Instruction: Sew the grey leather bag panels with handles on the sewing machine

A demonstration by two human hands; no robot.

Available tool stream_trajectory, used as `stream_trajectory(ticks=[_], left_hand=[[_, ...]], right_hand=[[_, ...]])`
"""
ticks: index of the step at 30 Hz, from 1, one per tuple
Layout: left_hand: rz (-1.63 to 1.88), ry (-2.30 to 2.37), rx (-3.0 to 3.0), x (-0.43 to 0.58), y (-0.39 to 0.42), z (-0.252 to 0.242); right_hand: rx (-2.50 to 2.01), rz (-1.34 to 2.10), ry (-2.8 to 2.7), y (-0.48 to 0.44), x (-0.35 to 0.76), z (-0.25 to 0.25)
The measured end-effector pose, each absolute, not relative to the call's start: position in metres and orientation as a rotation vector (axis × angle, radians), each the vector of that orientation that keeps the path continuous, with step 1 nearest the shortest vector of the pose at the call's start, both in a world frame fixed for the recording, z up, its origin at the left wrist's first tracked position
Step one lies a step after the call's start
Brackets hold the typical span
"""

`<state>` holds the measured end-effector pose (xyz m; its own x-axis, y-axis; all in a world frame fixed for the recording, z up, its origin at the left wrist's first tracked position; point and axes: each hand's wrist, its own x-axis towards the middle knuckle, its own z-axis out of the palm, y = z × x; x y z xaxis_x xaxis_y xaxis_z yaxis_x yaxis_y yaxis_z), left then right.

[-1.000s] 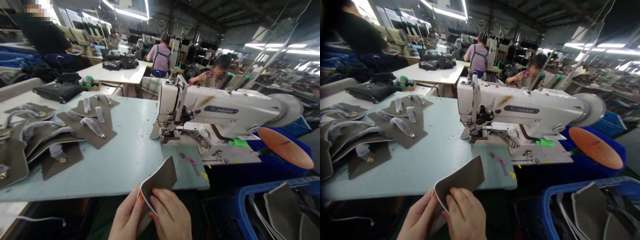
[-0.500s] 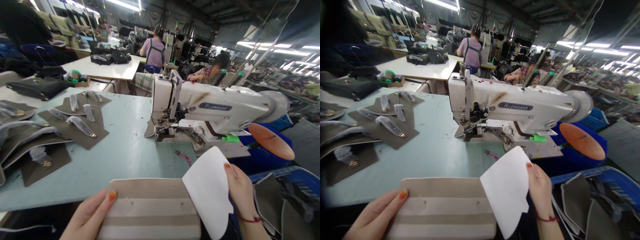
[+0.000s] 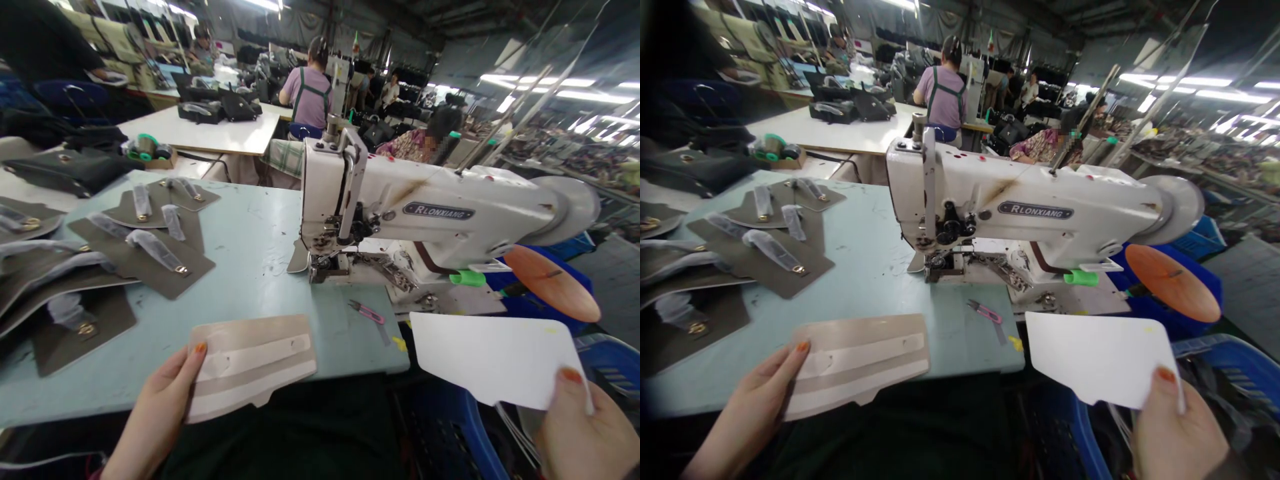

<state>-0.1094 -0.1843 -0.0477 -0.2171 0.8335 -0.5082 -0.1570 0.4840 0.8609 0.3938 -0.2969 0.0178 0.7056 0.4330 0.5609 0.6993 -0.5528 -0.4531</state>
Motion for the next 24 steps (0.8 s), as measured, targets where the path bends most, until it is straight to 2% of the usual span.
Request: stream_trajectory(ticks=[2,4,8,12,16,20,24], left_hand=[[1.069,1.577,0.778,-0.100,-0.183,-0.049],[1.129,1.613,0.882,-0.087,-0.184,-0.052],[1.204,1.675,1.088,-0.075,-0.193,-0.061],[1.114,1.668,1.237,-0.084,-0.205,-0.064],[1.102,1.567,1.085,-0.090,-0.210,-0.057],[1.048,1.601,1.000,-0.092,-0.205,-0.053],[1.012,1.559,0.962,-0.095,-0.199,-0.054]], right_hand=[[-2.228,-0.616,-0.898,-0.295,0.350,0.024],[-2.066,-0.576,-1.165,-0.286,0.289,0.025],[-1.503,-0.234,-1.821,-0.257,0.162,0.007],[-1.401,-0.084,-1.936,-0.232,0.079,-0.028],[-1.351,0.169,-2.094,-0.221,0.053,-0.046],[-1.145,0.538,-2.078,-0.212,0.073,-0.040],[-1.317,0.491,-1.871,-0.190,0.104,-0.035]])
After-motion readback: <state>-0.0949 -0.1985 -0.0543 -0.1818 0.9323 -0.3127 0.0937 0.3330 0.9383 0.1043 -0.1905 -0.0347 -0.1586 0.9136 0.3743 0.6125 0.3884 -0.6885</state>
